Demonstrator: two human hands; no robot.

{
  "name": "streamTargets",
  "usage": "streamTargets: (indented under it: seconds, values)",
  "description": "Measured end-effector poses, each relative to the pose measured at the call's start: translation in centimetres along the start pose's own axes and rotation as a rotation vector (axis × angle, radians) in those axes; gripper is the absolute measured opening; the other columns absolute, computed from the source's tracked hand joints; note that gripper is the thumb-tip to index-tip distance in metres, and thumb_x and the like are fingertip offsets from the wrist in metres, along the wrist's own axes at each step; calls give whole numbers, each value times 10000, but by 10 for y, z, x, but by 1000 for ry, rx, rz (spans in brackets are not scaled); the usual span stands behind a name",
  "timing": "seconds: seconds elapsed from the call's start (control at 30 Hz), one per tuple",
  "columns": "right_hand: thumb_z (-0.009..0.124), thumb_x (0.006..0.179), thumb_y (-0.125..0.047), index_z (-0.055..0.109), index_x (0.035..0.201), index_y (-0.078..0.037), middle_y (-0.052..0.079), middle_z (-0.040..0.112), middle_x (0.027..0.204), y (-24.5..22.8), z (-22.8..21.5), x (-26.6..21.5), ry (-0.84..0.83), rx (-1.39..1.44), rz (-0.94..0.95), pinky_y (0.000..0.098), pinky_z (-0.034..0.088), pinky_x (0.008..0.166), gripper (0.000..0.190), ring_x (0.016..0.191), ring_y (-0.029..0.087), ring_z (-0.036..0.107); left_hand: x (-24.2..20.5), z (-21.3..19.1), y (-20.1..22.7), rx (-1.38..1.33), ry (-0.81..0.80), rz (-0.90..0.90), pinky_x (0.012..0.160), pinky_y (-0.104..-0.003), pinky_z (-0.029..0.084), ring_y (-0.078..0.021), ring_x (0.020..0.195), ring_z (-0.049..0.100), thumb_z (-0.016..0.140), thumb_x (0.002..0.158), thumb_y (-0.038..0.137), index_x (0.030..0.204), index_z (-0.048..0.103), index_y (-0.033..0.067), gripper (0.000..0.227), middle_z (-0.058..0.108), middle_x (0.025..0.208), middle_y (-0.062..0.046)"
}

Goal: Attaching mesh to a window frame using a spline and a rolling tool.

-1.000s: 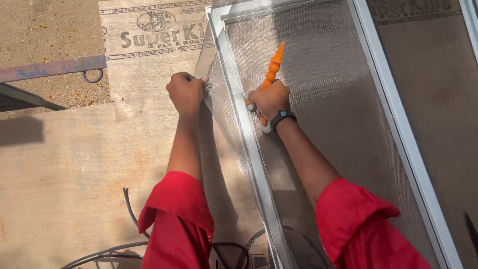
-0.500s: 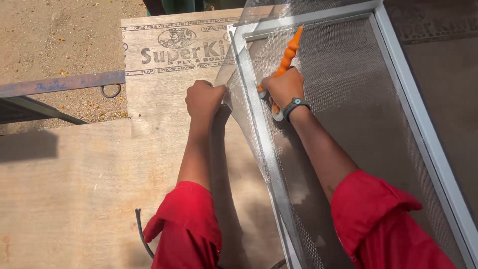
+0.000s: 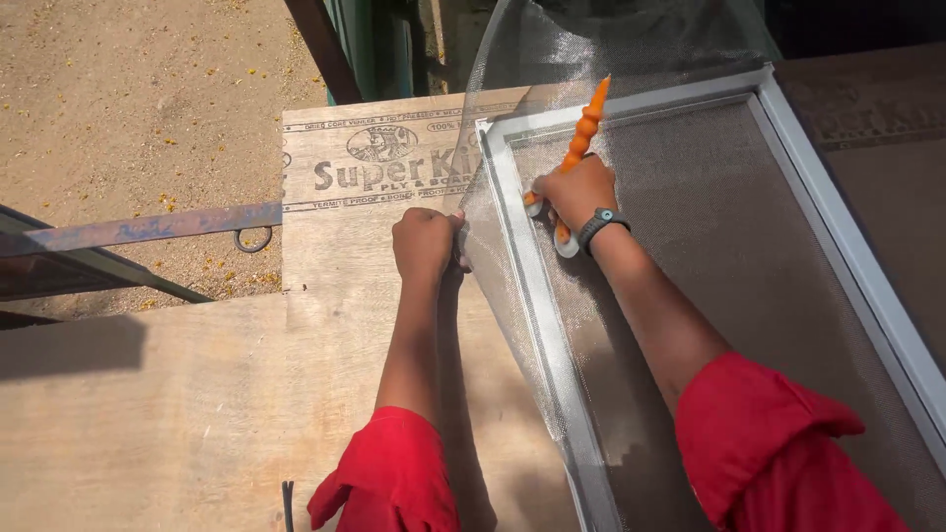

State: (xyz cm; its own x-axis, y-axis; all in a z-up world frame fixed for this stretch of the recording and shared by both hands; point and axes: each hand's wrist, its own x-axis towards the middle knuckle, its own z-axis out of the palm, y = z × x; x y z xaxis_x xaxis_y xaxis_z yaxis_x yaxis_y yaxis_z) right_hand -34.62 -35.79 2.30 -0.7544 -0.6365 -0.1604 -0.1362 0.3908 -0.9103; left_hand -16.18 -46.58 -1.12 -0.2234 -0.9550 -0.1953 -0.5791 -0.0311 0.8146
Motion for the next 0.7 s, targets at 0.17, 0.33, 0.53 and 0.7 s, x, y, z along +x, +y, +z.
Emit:
streamTargets:
  seconds: [0.17, 0.33, 0.53, 0.7]
  values:
    - [783, 755, -128, 677, 802, 71, 169, 713, 701, -18, 11, 28, 28, -77, -55, 313, 544, 471, 231, 504, 184, 678, 7, 6, 3, 127, 103, 86, 671, -414, 554, -303, 685, 709, 847, 713, 445, 737, 745, 22, 436, 717, 725, -175]
    - [814, 719, -130, 605, 874, 52, 146, 711, 688, -2, -5, 17, -46, -77, -27, 311, 558, 442, 318, 487, 195, 695, 14, 8, -2, 40, -13, 60, 597, -373, 594, -250, 592, 747, 792, 713, 553, 721, 751, -7, 562, 733, 670, -167]
    - [762, 772, -131, 679, 846, 80, 160, 721, 710, -23, 15, 53, -10, -70, -31, 302, 554, 490, 238, 509, 189, 681, -6, -2, 11, 40, -47, 54, 619, -354, 600, -230, 581, 751, 727, 741, 589, 690, 771, -4, 597, 743, 640, -135]
    - [863, 688, -178, 664, 885, 79, 170, 711, 768, 9, 30, 124, 162, -28, -240, 318, 550, 563, 380, 597, 205, 692, 3, -1, 6, 45, -10, 87, 621, -348, 589, -229, 585, 750, 733, 737, 601, 694, 771, 17, 587, 748, 642, -129]
